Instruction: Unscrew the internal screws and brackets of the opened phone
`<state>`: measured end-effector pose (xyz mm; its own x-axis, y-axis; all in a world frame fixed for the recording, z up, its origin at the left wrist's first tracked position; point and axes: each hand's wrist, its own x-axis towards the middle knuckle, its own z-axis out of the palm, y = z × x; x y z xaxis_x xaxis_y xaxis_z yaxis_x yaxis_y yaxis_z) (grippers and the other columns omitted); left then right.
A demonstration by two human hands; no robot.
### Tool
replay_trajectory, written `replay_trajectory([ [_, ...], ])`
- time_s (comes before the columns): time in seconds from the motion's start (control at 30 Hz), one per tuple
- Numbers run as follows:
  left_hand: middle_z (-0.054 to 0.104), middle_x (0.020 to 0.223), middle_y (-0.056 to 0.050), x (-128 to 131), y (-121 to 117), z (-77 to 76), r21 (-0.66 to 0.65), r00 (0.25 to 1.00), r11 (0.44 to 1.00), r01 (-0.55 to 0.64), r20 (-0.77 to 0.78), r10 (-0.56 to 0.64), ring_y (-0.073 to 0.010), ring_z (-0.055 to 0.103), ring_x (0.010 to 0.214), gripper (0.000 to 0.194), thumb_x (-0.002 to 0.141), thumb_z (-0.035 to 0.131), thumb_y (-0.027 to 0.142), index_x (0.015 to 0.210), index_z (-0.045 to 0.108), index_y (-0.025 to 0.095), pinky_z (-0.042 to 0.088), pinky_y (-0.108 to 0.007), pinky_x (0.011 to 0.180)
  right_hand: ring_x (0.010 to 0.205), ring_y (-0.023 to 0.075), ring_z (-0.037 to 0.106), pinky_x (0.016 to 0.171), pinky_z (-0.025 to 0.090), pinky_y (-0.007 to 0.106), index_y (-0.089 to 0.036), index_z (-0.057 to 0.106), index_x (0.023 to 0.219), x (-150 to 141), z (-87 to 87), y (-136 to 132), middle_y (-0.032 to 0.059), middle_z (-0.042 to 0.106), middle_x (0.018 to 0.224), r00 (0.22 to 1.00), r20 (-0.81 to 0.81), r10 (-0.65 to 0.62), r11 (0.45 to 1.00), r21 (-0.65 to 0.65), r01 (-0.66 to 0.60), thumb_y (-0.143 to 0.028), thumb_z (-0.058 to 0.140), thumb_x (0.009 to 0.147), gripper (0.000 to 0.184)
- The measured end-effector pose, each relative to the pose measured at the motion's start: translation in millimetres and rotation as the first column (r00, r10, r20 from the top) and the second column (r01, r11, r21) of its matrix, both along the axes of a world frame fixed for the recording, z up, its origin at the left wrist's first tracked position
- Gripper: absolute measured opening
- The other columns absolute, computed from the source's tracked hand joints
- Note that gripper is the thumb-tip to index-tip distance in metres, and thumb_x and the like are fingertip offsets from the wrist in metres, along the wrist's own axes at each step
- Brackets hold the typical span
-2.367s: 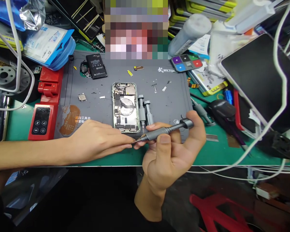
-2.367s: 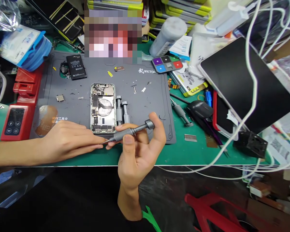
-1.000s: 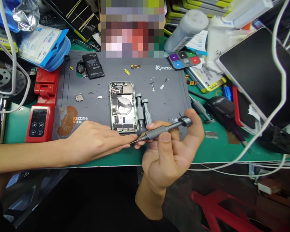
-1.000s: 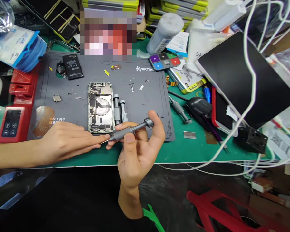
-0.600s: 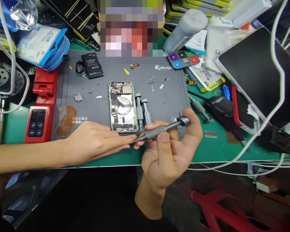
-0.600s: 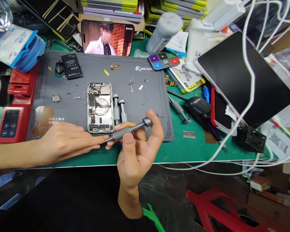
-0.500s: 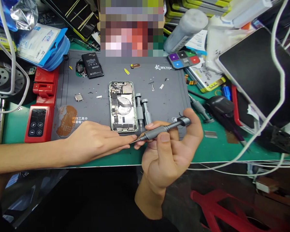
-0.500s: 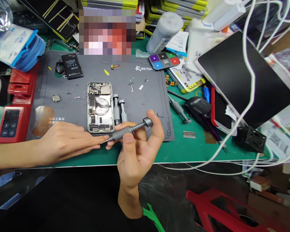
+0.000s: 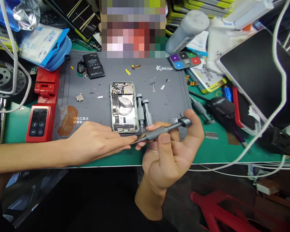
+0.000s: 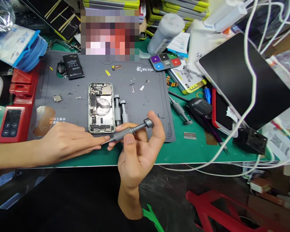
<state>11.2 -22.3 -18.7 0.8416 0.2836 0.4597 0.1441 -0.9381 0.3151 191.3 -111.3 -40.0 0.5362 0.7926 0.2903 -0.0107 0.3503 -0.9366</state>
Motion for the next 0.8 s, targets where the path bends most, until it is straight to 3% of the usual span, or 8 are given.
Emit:
replay_trajectory([
  [0.8, 0.078, 0.085, 0.004, -0.2, -0.7, -0.4, 0.015, 1.000, 1.000, -0.005, -0.010, 0.005, -0.0071, 0.068, 0.066, 0.026, 0.108, 0.057, 0.032, 0.125, 0.071, 0.018, 0.047, -0.021, 0.055, 0.052, 0.0075, 0.059, 0.048, 0.059, 0.021, -0.034, 0.051, 0.145, 0.9, -1.0, -0.6, -0.0019, 0.071, 0.092, 1.000, 0.013, 0.001, 1.000, -0.011, -0.001, -0.023, 0.059, 0.100, 0.048],
])
